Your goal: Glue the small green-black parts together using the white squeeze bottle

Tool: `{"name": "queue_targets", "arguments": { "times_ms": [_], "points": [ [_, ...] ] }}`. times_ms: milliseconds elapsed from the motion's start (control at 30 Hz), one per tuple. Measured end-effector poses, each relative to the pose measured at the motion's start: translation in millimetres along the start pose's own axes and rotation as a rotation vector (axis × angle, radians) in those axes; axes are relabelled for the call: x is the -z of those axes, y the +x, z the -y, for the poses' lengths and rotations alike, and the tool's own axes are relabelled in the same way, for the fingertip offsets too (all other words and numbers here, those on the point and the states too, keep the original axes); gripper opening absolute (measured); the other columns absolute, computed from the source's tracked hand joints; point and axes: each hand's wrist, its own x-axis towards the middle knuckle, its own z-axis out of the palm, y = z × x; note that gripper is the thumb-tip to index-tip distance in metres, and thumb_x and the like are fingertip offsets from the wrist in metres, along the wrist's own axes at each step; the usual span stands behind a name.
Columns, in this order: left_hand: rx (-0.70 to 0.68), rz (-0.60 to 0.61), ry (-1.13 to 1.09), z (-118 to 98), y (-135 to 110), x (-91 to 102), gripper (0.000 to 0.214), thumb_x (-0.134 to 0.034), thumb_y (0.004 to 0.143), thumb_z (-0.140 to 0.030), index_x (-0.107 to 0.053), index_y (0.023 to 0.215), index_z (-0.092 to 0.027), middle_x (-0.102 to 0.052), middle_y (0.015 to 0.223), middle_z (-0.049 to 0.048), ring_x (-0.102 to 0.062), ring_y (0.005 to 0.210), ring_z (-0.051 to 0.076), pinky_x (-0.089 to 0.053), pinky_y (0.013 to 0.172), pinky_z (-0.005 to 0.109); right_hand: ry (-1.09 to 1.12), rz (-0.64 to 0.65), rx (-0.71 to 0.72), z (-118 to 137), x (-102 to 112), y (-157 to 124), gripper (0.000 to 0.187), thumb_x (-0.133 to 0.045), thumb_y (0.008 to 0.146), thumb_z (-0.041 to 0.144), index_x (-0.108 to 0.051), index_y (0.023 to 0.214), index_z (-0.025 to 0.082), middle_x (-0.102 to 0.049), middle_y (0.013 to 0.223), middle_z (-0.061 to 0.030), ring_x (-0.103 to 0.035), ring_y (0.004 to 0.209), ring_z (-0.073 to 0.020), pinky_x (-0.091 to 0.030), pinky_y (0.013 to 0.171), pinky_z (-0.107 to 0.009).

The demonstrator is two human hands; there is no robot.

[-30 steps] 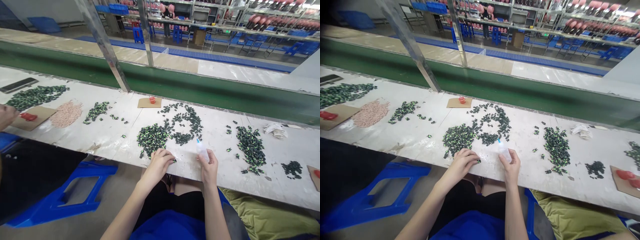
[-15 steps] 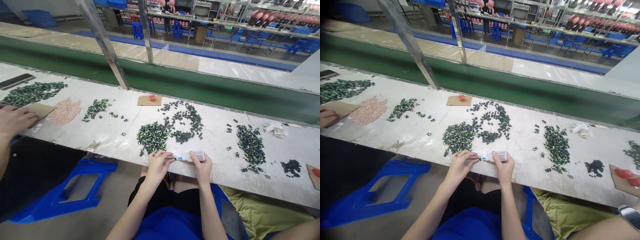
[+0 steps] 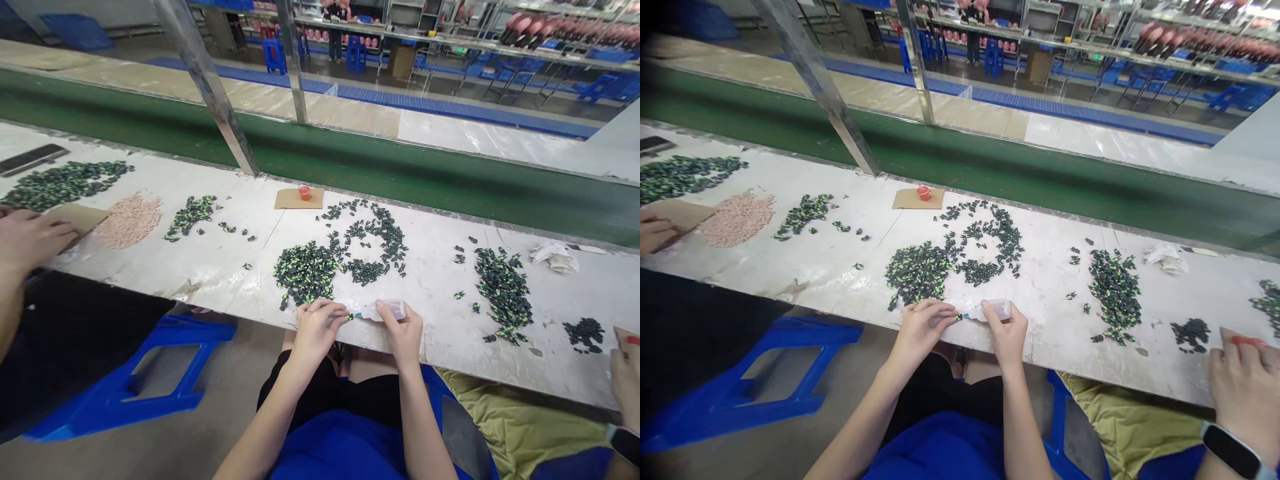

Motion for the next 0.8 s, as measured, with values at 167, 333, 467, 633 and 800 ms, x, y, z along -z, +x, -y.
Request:
{"name": "queue_targets", "arguments": {
  "times_ms": [167,333,467,633,800],
  "points": [
    [0.082,0.049,-0.005,-7.5,1.4,4.1,0.015,-0.071,0.073,-0.009,-0.071,0.076,-0.023,-0.075,0.083,0.0016,-0.066,0.095,0.025,-0.035,0.088,0.047,0.002,0.002,0.003,-0.7,0.2,-0.1,0.033,-0.071,0.065,0.045,-0.060,0.058,0.015,-0.058,0.052,0.0006,-0.049,0.052,-0.0132,-0.040,0.050,-0.025],
    [0.074,0.023,-0.014,-3.6,0.4,0.7,0.015,-0.071,0.072,-0.009,-0.071,0.077,-0.023,-0.075,0.082,0.0018,-0.067,0.094,0.025,-0.035,0.089,0.047,0.005,-0.013,0.003,0.0,-0.8,-1.1,0.033,-0.071,0.065,0.044,-0.058,0.057,0.015,-0.056,0.052,0.0010,-0.048,0.051,-0.0127,-0.040,0.050,-0.024],
    [0.051,0.012,-0.010,-0.6,0.1,-0.7,0.015,-0.071,0.072,-0.009,-0.071,0.077,-0.023,-0.075,0.081,0.0018,-0.066,0.094,0.026,-0.035,0.088,0.048,0.003,-0.042,0.009,0.0,-1.0,-1.0,0.034,-0.071,0.066,0.045,-0.057,0.056,0.016,-0.053,0.051,0.0020,-0.046,0.050,-0.0120,-0.038,0.049,-0.024],
    [0.043,0.019,-0.011,-1.3,0.5,-0.1,0.015,-0.072,0.071,-0.009,-0.071,0.076,-0.023,-0.075,0.082,0.0021,-0.066,0.093,0.026,-0.035,0.086,0.047,0.014,-0.059,0.014,0.8,0.0,-1.1,0.034,-0.071,0.066,0.044,-0.055,0.056,0.016,-0.051,0.050,0.0028,-0.045,0.049,-0.0118,-0.038,0.049,-0.024],
    [0.069,0.019,-0.007,-3.5,0.6,0.6,0.015,-0.072,0.071,-0.009,-0.071,0.075,-0.023,-0.075,0.081,0.0013,-0.066,0.094,0.026,-0.034,0.087,0.047,0.002,-0.029,0.003,0.6,-0.7,-1.1,0.033,-0.071,0.064,0.044,-0.056,0.056,0.016,-0.053,0.051,0.0019,-0.046,0.050,-0.0120,-0.039,0.049,-0.024]
  ]
}}
